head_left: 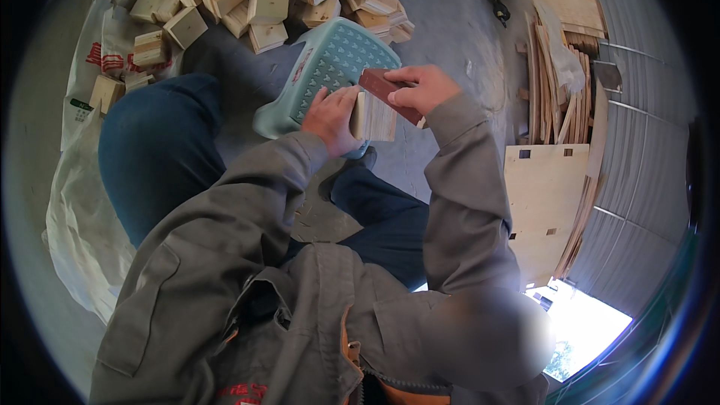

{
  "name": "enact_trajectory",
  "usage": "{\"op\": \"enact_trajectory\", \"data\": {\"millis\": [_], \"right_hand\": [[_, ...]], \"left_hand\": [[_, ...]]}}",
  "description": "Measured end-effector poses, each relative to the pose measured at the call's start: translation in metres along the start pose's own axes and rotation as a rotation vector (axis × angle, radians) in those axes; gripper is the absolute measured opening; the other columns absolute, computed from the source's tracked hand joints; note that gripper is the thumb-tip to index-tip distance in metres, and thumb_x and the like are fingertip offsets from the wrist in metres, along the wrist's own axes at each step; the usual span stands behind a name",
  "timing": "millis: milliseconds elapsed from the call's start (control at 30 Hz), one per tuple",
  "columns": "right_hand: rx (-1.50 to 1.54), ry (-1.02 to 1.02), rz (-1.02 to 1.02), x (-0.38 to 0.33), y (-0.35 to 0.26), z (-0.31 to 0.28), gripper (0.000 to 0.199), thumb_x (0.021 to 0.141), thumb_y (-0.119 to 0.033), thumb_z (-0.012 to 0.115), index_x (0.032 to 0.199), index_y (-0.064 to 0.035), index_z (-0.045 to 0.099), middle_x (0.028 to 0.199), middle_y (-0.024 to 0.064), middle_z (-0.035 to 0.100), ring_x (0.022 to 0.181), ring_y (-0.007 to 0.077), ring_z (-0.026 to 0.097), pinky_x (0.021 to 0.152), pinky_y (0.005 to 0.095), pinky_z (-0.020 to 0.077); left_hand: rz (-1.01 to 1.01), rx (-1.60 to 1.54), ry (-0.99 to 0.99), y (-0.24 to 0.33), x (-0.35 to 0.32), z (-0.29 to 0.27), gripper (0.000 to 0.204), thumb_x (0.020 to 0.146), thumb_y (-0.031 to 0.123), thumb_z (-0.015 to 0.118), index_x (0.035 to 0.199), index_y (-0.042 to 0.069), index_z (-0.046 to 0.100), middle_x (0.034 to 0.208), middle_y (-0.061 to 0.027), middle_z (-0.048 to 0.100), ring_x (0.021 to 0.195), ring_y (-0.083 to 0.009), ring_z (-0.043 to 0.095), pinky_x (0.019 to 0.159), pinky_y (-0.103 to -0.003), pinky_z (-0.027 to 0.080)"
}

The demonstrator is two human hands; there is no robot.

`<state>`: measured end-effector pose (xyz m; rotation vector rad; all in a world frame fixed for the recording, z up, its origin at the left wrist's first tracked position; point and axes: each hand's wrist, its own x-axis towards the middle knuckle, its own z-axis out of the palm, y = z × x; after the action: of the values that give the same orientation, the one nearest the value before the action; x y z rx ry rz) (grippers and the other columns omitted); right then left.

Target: The person sits on the floor and sands small wooden blocks one at a time using a sanding block. They pick up each block from a nearby pile, rub the surfaces, and place the finished pieces into a separate stack.

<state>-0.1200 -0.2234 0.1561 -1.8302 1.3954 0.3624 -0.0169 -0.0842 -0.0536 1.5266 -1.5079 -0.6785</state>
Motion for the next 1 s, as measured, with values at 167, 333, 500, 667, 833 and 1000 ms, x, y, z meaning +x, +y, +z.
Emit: {"op": "enact_trajectory", "data": {"millis": [167, 333, 500, 667, 833, 1000], "right_hand": [[-0.199, -0.184, 0.067, 0.056, 0.002, -0.012, 0.048, 0.078, -0.022, 0.080, 0.123, -0.0083, 0.082, 0.112, 0.0157, 0.081, 0.099, 0.0279, 0.078, 0.089, 0.0373, 0.0597], [-0.705, -0.273, 0.180, 0.086, -0.017, -0.006, 0.046, 0.079, -0.022, 0.080, 0.122, -0.0081, 0.082, 0.106, 0.0155, 0.082, 0.095, 0.0260, 0.077, 0.085, 0.0377, 0.0596], [-0.619, -0.212, 0.084, 0.085, 0.015, -0.016, 0.044, 0.078, -0.024, 0.079, 0.120, -0.0079, 0.083, 0.104, 0.0161, 0.082, 0.093, 0.0271, 0.077, 0.084, 0.0387, 0.0599], [-0.429, -0.143, 0.033, 0.051, -0.044, -0.030, 0.046, 0.078, -0.021, 0.076, 0.122, -0.0075, 0.082, 0.104, 0.0173, 0.081, 0.092, 0.0285, 0.077, 0.083, 0.0381, 0.0601], [-0.601, -0.228, 0.013, 0.054, -0.041, -0.016, 0.046, 0.076, -0.020, 0.077, 0.120, -0.0076, 0.083, 0.103, 0.0183, 0.081, 0.088, 0.0289, 0.077, 0.081, 0.0398, 0.0607], [-0.974, -0.243, -0.098, 0.088, -0.030, 0.013, 0.022, 0.073, -0.023, 0.078, 0.089, -0.0105, 0.086, 0.092, 0.0148, 0.081, 0.087, 0.0311, 0.078, 0.077, 0.0410, 0.0616]], "left_hand": [[-0.021, -0.018, -0.014, 0.004, 0.000, 0.001, 0.099, 0.072, 0.035, 0.091, 0.153, -0.001, 0.047, 0.146, -0.0201, 0.061, 0.139, -0.0350, 0.058, 0.125, -0.059, 0.033], [-0.037, -0.037, -0.038, 0.003, 0.001, 0.005, 0.105, 0.071, 0.034, 0.092, 0.156, -0.004, 0.043, 0.147, -0.0207, 0.060, 0.140, -0.0349, 0.056, 0.126, -0.058, 0.031], [-0.035, -0.026, -0.043, 0.002, 0.000, 0.012, 0.112, 0.070, 0.032, 0.093, 0.160, -0.004, 0.037, 0.146, -0.0223, 0.060, 0.140, -0.0353, 0.056, 0.127, -0.058, 0.029], [-0.097, -0.070, -0.029, -0.003, -0.001, 0.001, 0.112, 0.073, 0.032, 0.090, 0.162, -0.005, 0.033, 0.144, -0.0222, 0.062, 0.138, -0.0341, 0.059, 0.128, -0.057, 0.029], [-0.105, -0.101, -0.061, 0.002, 0.001, 0.007, 0.114, 0.077, 0.032, 0.087, 0.165, -0.007, 0.026, 0.145, -0.0216, 0.061, 0.139, -0.0325, 0.057, 0.128, -0.054, 0.028], [-0.138, -0.106, -0.144, 0.005, -0.001, 0.003, 0.119, 0.074, 0.033, 0.089, 0.166, -0.005, 0.025, 0.148, -0.0207, 0.060, 0.142, -0.0320, 0.056, 0.130, -0.054, 0.026]]}}
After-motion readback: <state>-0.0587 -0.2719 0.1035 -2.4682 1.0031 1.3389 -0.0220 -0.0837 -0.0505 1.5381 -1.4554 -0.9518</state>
